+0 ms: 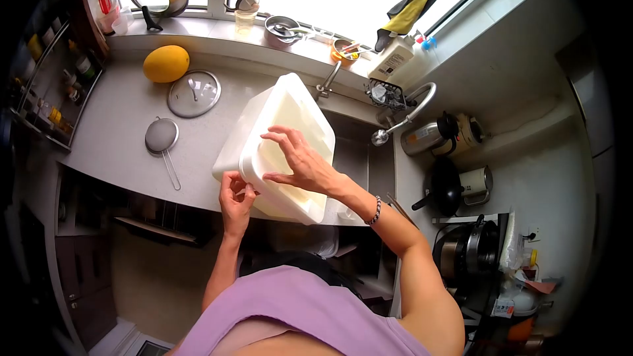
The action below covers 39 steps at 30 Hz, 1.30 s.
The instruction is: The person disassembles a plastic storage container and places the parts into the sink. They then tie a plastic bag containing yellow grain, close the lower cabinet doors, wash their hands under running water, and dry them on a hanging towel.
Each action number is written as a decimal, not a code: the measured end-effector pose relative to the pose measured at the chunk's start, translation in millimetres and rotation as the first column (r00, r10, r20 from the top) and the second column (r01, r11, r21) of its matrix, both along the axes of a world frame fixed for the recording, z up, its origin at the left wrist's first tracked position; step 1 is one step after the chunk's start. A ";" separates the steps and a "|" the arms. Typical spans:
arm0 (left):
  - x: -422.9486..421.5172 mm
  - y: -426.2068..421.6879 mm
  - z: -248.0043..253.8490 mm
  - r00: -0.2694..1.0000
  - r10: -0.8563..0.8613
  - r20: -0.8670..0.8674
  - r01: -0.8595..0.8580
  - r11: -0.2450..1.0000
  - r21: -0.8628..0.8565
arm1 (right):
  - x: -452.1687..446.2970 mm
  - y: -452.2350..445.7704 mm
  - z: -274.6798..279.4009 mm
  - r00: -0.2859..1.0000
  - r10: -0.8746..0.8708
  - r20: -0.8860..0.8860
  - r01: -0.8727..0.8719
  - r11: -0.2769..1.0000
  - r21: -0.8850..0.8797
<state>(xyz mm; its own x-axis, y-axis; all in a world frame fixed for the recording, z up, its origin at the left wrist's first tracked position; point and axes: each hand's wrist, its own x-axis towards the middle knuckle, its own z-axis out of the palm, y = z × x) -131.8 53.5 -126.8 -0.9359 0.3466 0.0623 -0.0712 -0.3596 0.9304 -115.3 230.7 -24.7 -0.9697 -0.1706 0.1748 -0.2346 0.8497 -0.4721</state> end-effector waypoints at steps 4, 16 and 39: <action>2.5 26.4 23.4 0.992 -0.073 -0.106 0.055 0.984 -0.169 | 1.9 15.7 22.0 0.975 0.208 -0.071 -0.199 0.973 0.122; 1.0 69.6 40.2 0.982 -0.107 -0.158 0.054 0.951 -0.305 | -18.0 68.7 25.7 0.907 0.420 -0.016 -0.405 0.884 0.235; -2.4 55.0 29.1 0.971 -0.194 -0.142 0.154 0.956 -0.248 | -59.5 59.7 -7.2 0.758 0.624 -0.191 -0.647 0.756 -0.100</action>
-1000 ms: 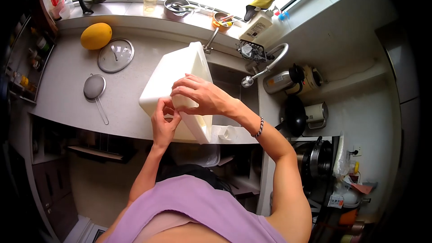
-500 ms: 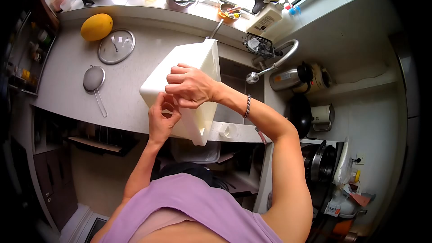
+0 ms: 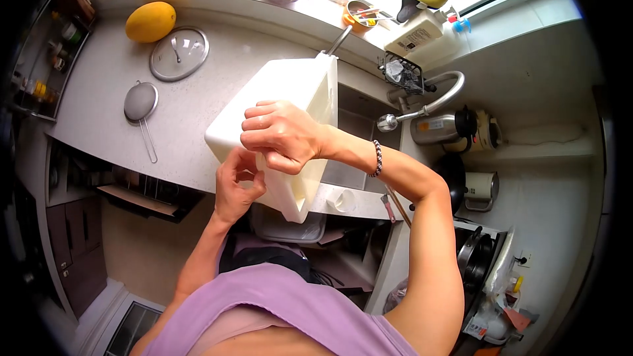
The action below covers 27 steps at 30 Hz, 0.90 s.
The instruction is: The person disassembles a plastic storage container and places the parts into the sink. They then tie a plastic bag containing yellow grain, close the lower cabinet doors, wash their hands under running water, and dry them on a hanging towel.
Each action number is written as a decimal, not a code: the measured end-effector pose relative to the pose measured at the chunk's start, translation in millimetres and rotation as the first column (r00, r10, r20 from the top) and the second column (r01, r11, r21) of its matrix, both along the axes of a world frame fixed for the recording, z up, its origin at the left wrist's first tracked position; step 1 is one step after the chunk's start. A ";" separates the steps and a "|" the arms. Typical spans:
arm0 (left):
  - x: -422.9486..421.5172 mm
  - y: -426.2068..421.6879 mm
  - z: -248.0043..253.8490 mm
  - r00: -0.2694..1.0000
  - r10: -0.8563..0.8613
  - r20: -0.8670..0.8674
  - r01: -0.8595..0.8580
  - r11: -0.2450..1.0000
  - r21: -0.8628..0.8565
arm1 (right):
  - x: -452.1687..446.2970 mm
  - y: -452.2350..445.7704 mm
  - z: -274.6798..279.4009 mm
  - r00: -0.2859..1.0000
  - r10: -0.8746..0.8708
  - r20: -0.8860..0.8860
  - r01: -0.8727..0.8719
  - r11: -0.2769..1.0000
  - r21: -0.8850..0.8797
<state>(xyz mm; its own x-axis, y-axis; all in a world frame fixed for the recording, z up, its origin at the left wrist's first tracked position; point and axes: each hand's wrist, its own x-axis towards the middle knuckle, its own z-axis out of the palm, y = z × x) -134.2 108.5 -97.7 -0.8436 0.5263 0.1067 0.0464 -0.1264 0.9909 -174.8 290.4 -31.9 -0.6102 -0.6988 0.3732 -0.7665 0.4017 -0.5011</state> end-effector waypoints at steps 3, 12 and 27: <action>10.1 7.7 -2.2 0.990 0.124 -0.060 -0.126 0.992 -0.024 | 4.8 1.4 2.0 0.999 -0.016 -0.046 0.017 1.000 0.026; 13.0 3.8 -3.5 0.960 0.252 0.118 -0.263 0.960 0.091 | 6.0 -20.6 -5.2 0.969 -0.104 -0.226 0.094 0.994 -0.055; -12.7 -16.6 -11.8 0.947 0.306 0.100 -0.314 0.946 0.076 | 33.2 -4.0 -12.2 0.800 -0.596 -0.071 0.591 0.803 -0.082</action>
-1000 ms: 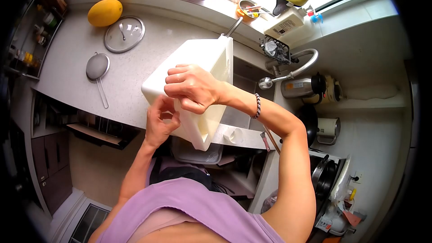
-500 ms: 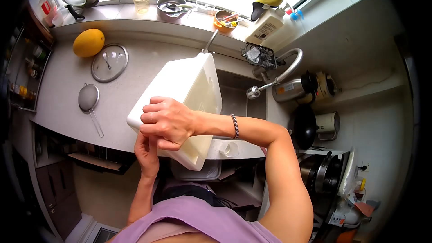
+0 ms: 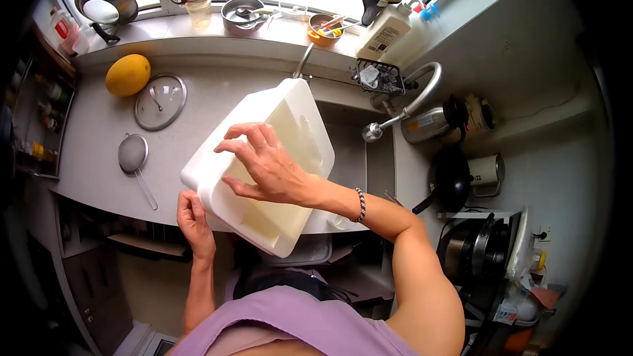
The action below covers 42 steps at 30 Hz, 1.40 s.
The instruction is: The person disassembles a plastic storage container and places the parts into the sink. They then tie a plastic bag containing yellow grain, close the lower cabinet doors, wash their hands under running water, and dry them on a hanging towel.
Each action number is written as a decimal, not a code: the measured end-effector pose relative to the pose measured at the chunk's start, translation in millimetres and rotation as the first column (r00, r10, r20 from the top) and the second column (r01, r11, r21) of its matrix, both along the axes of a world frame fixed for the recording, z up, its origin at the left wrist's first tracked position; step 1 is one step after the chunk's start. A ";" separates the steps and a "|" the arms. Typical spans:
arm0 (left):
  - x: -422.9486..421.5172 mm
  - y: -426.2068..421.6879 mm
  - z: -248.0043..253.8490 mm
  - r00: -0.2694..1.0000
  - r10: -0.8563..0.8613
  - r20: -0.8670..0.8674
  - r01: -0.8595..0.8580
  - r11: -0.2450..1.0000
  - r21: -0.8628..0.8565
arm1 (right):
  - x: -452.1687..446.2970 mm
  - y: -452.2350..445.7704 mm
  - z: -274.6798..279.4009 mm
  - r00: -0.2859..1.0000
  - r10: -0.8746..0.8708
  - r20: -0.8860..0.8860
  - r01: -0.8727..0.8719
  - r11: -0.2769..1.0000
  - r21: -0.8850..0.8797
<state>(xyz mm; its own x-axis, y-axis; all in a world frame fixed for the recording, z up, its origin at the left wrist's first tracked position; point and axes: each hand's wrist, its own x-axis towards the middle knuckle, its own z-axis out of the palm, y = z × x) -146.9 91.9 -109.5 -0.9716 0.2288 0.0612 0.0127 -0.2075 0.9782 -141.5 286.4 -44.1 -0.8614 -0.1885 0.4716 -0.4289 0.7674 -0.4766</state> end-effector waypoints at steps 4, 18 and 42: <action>-0.7 -15.2 -12.4 0.999 0.033 -0.025 -0.032 0.999 0.019 | 42.9 18.8 -38.6 0.907 -0.417 0.058 0.421 0.902 -0.099; -92.7 -148.9 -126.4 0.953 -0.028 0.300 -0.035 0.979 0.201 | 6.9 114.1 -120.9 0.759 0.149 0.634 0.474 0.541 -0.695; -90.4 -132.4 -47.2 0.798 0.032 0.602 -0.181 0.965 0.189 | 57.2 100.5 -149.4 0.794 0.089 0.601 0.539 0.352 -0.765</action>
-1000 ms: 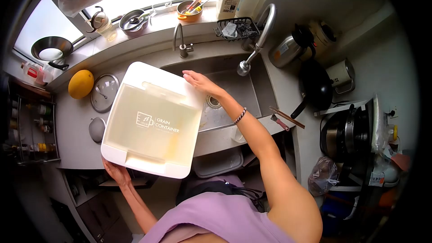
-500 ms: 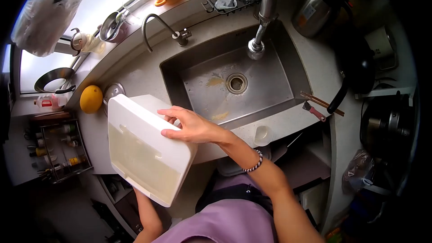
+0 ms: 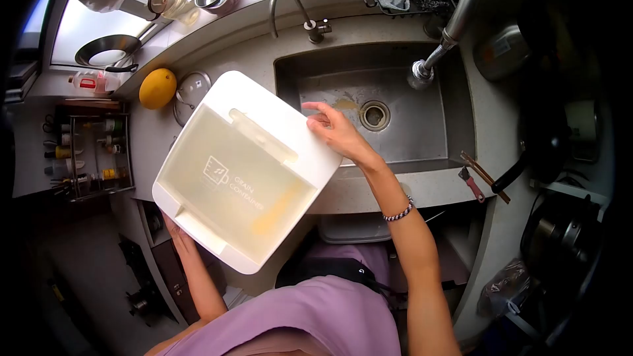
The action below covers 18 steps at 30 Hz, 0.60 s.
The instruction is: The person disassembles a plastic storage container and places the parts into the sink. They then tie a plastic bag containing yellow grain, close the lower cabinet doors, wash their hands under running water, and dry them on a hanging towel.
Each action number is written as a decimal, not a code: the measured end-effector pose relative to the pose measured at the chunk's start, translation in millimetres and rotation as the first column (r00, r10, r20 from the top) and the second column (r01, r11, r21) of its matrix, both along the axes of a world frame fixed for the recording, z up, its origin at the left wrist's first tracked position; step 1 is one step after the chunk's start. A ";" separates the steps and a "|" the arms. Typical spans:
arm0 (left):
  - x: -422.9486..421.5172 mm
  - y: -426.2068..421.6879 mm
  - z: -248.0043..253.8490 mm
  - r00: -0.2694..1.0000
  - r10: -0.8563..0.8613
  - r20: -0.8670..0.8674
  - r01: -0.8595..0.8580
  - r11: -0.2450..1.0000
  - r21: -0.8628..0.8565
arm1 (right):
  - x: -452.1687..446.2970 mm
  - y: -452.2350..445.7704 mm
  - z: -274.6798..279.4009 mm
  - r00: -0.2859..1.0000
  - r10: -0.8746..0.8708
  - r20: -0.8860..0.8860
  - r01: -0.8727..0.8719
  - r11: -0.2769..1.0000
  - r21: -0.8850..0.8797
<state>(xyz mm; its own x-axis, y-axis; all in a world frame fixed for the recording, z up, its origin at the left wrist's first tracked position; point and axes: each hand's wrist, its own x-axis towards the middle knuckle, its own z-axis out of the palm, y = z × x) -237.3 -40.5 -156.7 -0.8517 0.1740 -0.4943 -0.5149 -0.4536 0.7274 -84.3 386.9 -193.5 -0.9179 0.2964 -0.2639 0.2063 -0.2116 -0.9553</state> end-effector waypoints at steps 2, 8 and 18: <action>-0.1 13.0 24.5 0.943 -0.139 -0.302 0.107 0.987 -0.120 | 1.8 2.2 -1.4 1.000 0.017 0.020 -0.018 1.000 0.024; 38.9 140.3 117.6 0.843 -0.276 -0.461 0.111 0.929 -0.353 | 19.0 -56.3 113.1 0.980 0.001 -0.199 0.119 0.798 0.590; 80.8 222.2 119.6 0.770 -0.369 -0.520 0.182 0.909 -0.375 | 65.0 -120.8 162.3 0.973 -0.170 -0.157 0.227 0.570 0.790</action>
